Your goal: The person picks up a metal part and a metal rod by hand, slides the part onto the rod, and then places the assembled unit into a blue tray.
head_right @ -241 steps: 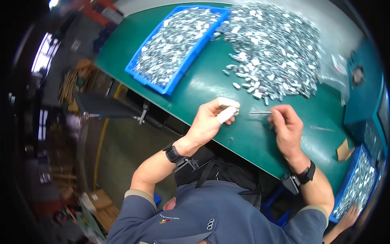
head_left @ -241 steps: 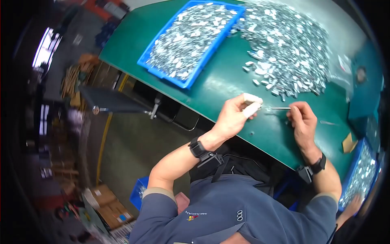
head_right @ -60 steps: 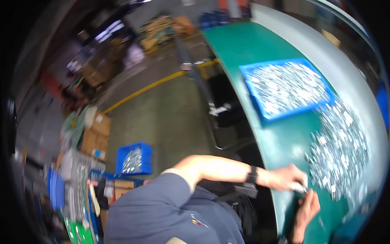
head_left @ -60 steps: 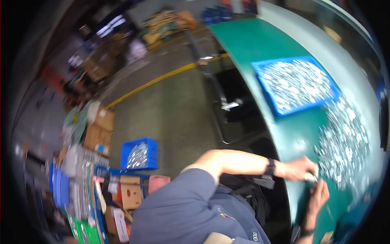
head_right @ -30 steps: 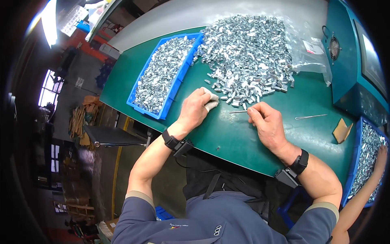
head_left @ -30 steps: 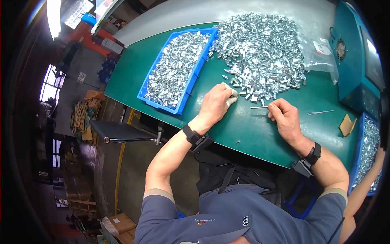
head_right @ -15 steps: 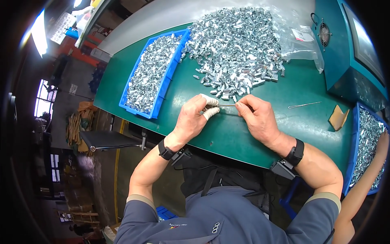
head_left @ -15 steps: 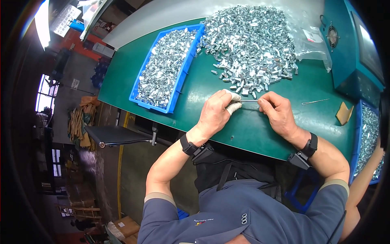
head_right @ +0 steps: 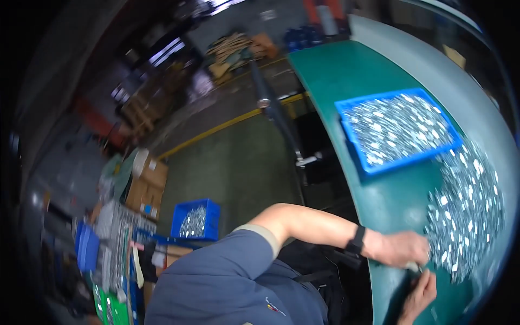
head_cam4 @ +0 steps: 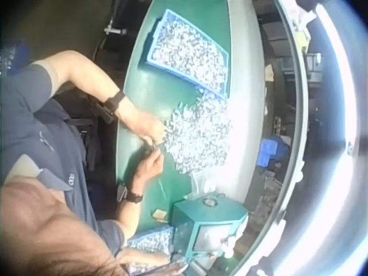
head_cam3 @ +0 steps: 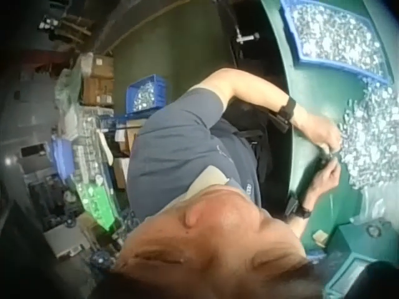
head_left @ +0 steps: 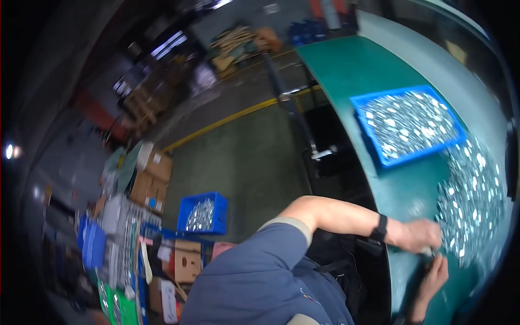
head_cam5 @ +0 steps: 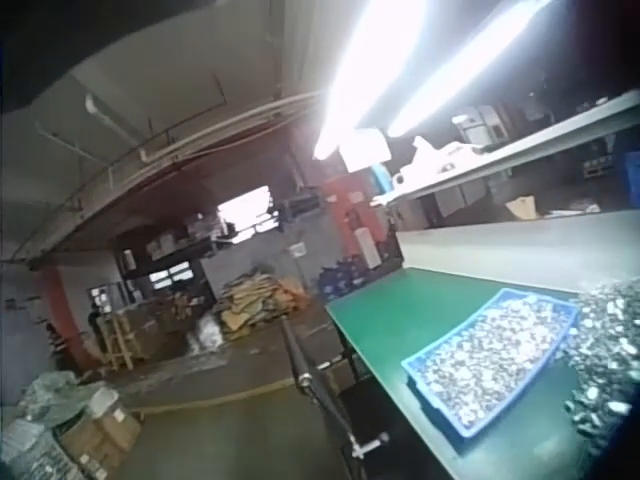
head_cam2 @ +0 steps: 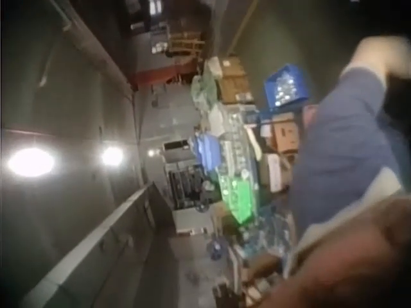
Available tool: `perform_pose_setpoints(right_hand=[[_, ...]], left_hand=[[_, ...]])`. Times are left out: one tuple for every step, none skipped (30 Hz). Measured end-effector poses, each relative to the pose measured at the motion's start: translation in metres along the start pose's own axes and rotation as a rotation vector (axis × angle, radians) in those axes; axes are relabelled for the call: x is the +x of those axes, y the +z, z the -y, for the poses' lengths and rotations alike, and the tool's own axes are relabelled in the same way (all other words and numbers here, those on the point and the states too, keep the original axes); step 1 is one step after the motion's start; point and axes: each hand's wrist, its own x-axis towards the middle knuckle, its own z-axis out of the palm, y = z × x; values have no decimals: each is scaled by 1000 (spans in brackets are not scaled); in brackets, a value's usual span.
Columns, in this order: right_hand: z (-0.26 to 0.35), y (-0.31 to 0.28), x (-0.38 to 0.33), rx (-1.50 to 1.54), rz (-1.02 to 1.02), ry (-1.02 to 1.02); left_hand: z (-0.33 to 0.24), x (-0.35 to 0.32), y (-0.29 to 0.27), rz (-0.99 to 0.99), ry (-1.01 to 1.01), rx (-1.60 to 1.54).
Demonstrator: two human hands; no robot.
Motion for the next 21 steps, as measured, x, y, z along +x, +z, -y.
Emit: perform_pose_setpoints(right_hand=[[-10, 0, 3, 15, -24, 11], [-8, 3, 7, 22, 24, -21], [-5, 6, 8, 35, 11, -55], [3, 8, 6, 47, -19, -77], [24, 8, 4, 52, 3, -89], [55, 0, -5, -58, -9, 25], [68, 0, -4, -143, 17, 127], [61, 1, -3, -80, 30, 92], [56, 3, -2, -74, 44, 85], [52, 5, -2, -26, 36, 54], [50, 5, -2, 22, 26, 25], [48, 4, 0, 23, 25, 24], [47, 3, 1, -6, 36, 44], [47, 2, 2, -34, 47, 64], [49, 1, 2, -33, 47, 62], [50, 1, 2, -76, 51, 62], [54, 1, 1, -120, 56, 62], [60, 0, 0, -117, 58, 60], [71, 1, -1, -177, 59, 66], [77, 2, -3, -237, 61, 71], [78, 2, -3, -237, 59, 71]], left_hand=[[0, -2, 6, -30, -37, -54], [0, -4, 4, -38, -92, -87], [-1, -6, 2, -44, -142, -127], [-5, -7, 1, -95, -178, -176], [-9, -8, -6, -110, -188, -158], [-15, -3, -8, -89, -251, -255], [-18, -7, -13, -78, -344, -316], [-13, -10, -8, -81, -358, -339], [-13, -14, -9, -89, -366, -327], [-16, -15, -10, -86, -387, -321], [-18, -16, -10, -81, -407, -316], [-17, -16, -8, -99, -396, -319], [-17, -17, -6, -99, -395, -319], [-17, -18, -5, -92, -399, -297], [-17, -19, -4, -85, -403, -274], [-17, -19, -2, -84, -404, -272], [-18, -19, 0, -105, -392, -258], [-18, -19, 3, -127, -381, -243], [-17, -19, 9, -127, -380, -240], [-17, -18, 15, -155, -329, -147], [-15, -17, 19, -182, -277, -56]])
